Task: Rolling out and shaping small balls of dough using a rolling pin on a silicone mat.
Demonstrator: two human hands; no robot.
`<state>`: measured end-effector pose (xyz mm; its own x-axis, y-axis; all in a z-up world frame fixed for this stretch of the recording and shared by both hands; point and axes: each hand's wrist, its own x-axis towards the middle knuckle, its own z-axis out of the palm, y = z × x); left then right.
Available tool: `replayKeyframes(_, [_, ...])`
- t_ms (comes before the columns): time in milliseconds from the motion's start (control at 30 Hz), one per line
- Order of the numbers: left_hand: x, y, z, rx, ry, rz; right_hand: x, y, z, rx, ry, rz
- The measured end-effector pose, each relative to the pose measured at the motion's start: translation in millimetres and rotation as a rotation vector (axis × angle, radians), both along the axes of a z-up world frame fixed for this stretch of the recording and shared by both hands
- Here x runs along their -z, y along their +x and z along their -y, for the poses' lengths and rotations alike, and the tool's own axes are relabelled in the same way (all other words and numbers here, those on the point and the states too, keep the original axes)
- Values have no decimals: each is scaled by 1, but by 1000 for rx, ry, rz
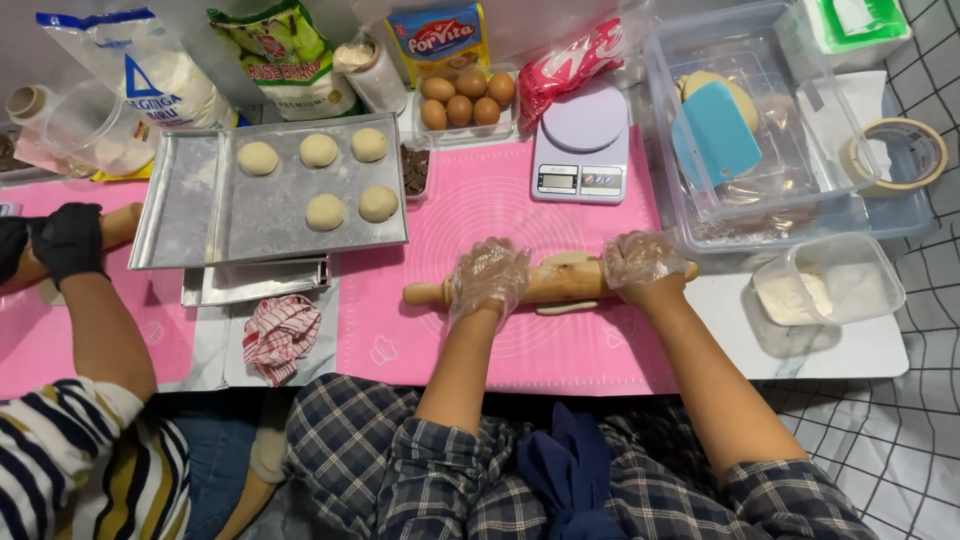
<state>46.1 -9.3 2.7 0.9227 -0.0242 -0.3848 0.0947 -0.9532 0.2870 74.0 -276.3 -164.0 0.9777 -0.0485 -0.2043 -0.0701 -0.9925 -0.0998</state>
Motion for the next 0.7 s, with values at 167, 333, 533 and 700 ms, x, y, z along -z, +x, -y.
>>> replayKeyframes(167, [41, -18, -1, 138, 103, 95, -26, -44, -7, -80, -10, 101])
replayKeyframes(333, [103, -53, -6, 87, 96, 500, -14, -75, -2, -116, 14, 252])
replayKeyframes(533, [102, -52, -5, 48, 79, 601, -14, -67, -4, -150, 45, 455])
replayKeyframes(700, [87, -9, 1, 28, 135, 223, -24, -31, -11, -151, 71, 592])
